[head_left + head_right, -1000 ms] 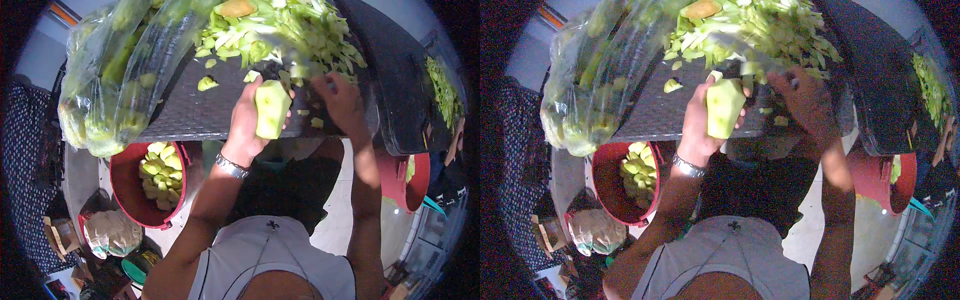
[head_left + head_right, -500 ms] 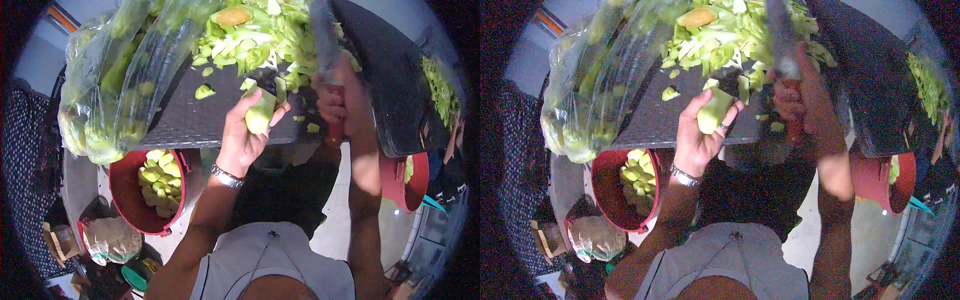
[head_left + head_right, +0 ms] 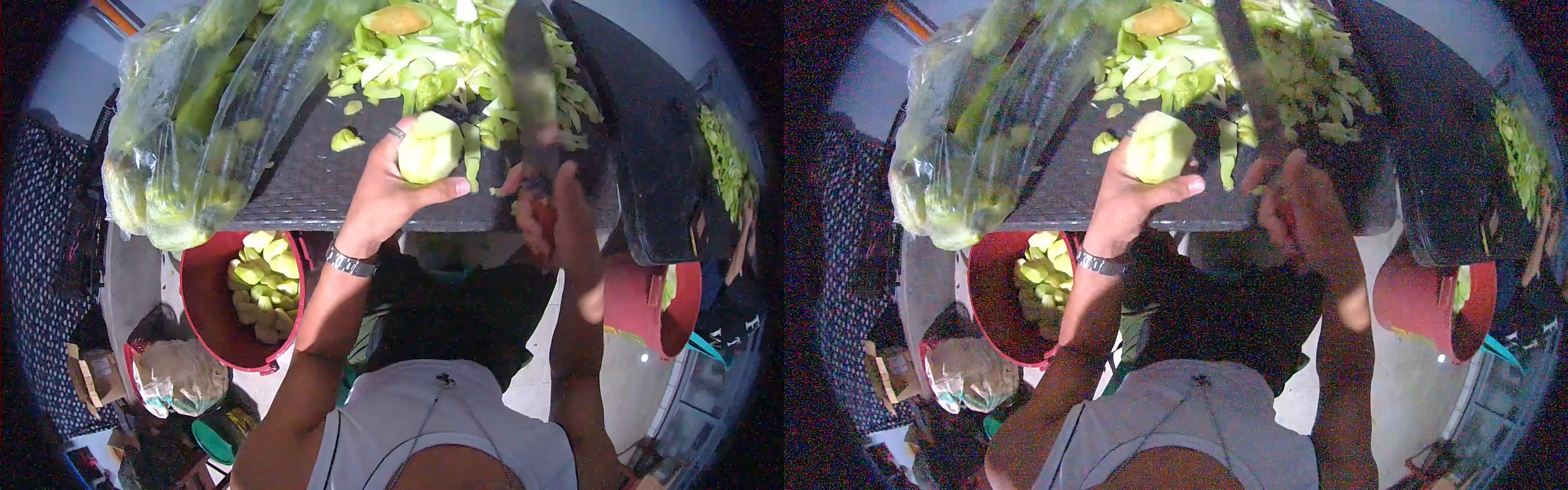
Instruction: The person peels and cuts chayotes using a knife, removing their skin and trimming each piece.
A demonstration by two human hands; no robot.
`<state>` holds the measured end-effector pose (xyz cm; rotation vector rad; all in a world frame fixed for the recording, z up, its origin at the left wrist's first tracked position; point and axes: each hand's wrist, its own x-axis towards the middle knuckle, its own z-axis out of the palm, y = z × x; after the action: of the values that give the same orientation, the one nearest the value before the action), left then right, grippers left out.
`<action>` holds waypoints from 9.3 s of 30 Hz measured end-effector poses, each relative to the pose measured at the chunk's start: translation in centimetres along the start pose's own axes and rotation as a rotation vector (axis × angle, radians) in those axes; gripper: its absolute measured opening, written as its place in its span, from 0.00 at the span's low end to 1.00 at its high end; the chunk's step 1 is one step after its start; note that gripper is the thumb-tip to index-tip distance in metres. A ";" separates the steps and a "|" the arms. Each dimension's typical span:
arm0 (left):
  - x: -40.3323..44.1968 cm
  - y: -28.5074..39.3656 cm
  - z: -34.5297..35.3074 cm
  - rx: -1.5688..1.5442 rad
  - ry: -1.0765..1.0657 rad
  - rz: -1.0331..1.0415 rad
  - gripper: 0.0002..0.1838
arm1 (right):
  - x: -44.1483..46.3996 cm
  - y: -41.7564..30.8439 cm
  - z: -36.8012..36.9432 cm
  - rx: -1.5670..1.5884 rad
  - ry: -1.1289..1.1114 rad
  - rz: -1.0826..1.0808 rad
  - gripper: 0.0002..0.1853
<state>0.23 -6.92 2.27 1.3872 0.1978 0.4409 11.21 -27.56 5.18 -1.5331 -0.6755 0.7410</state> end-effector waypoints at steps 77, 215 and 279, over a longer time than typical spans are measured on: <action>6.4 -0.6 -0.1 1.229 0.157 1.068 0.20 | 0.6 0.8 4.4 -1.320 0.214 -0.352 0.14; 2.1 -2.9 3.4 -1.214 -0.111 -0.050 0.29 | -2.8 0.5 5.3 -0.654 0.176 -0.030 0.24; 4.5 -3.6 -2.5 -1.158 0.089 0.041 0.26 | 1.9 2.8 7.3 -1.031 0.065 -0.430 0.23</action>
<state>4.00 -3.23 -1.20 0.2361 -0.0322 0.5244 6.68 -21.79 1.83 -2.1888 -1.4076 -0.0421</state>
